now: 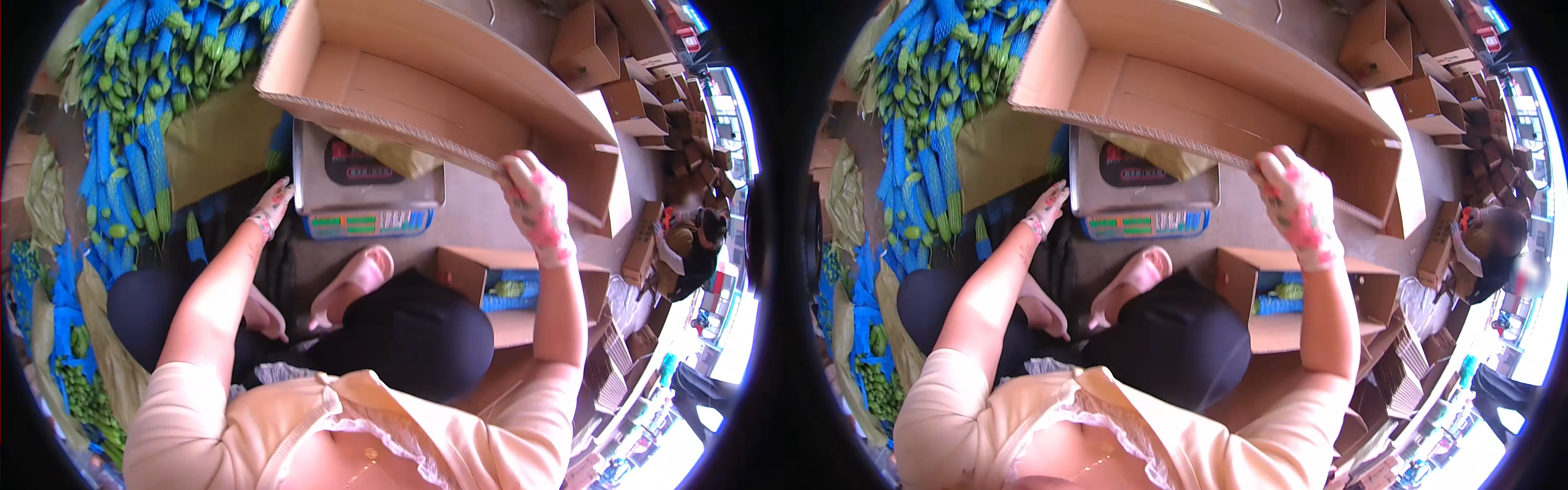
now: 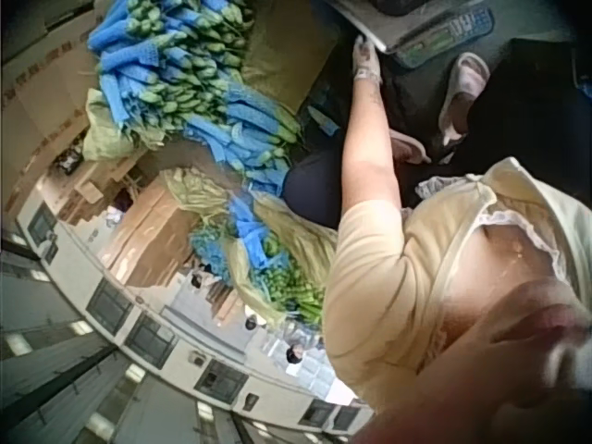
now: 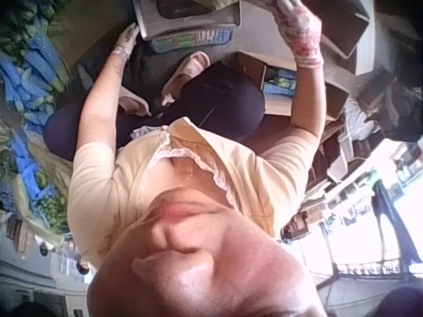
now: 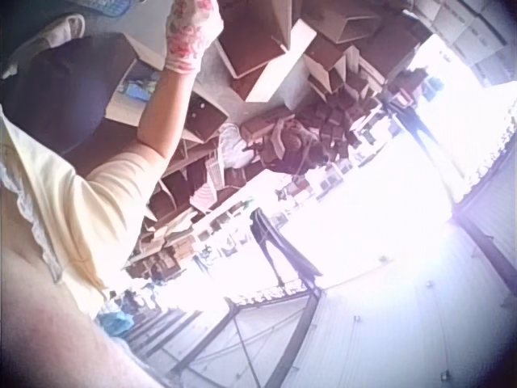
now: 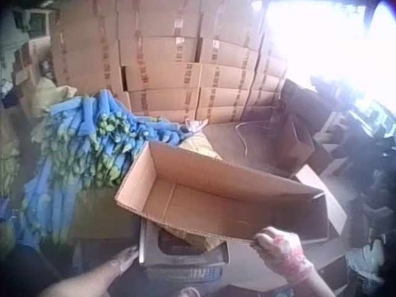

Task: Packing bitter melons into cardboard boxes and weighing them.

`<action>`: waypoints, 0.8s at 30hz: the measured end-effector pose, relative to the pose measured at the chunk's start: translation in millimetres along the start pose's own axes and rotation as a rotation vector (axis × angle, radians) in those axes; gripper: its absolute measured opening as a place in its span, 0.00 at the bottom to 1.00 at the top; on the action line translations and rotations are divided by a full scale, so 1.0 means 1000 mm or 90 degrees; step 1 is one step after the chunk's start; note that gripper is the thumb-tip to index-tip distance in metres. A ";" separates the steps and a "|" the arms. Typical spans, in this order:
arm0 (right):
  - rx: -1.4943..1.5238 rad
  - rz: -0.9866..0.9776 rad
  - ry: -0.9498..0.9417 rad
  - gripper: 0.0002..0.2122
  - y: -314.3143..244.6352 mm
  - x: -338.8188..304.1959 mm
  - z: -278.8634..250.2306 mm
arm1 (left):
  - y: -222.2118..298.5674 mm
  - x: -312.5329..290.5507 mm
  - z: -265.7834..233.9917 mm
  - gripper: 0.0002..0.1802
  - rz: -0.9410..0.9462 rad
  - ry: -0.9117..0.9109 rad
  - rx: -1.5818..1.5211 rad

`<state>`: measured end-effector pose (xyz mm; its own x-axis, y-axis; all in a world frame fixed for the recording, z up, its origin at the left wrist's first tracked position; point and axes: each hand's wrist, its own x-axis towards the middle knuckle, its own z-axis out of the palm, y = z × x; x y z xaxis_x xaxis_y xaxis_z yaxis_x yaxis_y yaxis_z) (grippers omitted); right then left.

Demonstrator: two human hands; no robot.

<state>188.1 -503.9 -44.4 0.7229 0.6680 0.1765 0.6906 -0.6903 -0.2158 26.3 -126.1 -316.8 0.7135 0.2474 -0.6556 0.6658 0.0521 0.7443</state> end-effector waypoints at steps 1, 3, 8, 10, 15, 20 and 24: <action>0.013 -0.006 0.022 0.04 -0.007 0.007 0.002 | -0.027 -0.002 -0.020 0.26 0.008 -0.005 -0.016; -0.064 0.030 0.054 0.07 -0.003 -0.003 -0.011 | -0.037 -0.029 -0.017 0.21 -0.026 -0.093 -0.151; -0.173 0.119 0.232 0.05 -0.014 -0.022 -0.072 | -0.065 -0.060 -0.042 0.20 -0.020 0.026 -0.125; -0.229 0.144 0.293 0.04 -0.022 -0.036 -0.085 | -0.033 -0.068 -0.030 0.24 0.028 -0.081 -0.267; -0.021 0.046 0.149 0.05 -0.083 -0.040 -0.089 | 0.103 -0.136 0.005 0.48 0.377 -0.234 -0.195; 0.065 -0.086 -0.041 0.05 -0.110 -0.019 -0.032 | 0.158 -0.201 -0.040 0.36 0.701 0.432 0.075; 0.089 -0.085 -0.078 0.06 -0.104 -0.013 -0.025 | 0.158 -0.203 -0.105 0.27 0.656 0.263 0.163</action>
<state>107.5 -447.6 -0.4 0.6109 0.7858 0.0966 0.7644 -0.5535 -0.3306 -36.3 -66.8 -52.4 0.8523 0.3598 0.3797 -0.1364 -0.5480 0.8253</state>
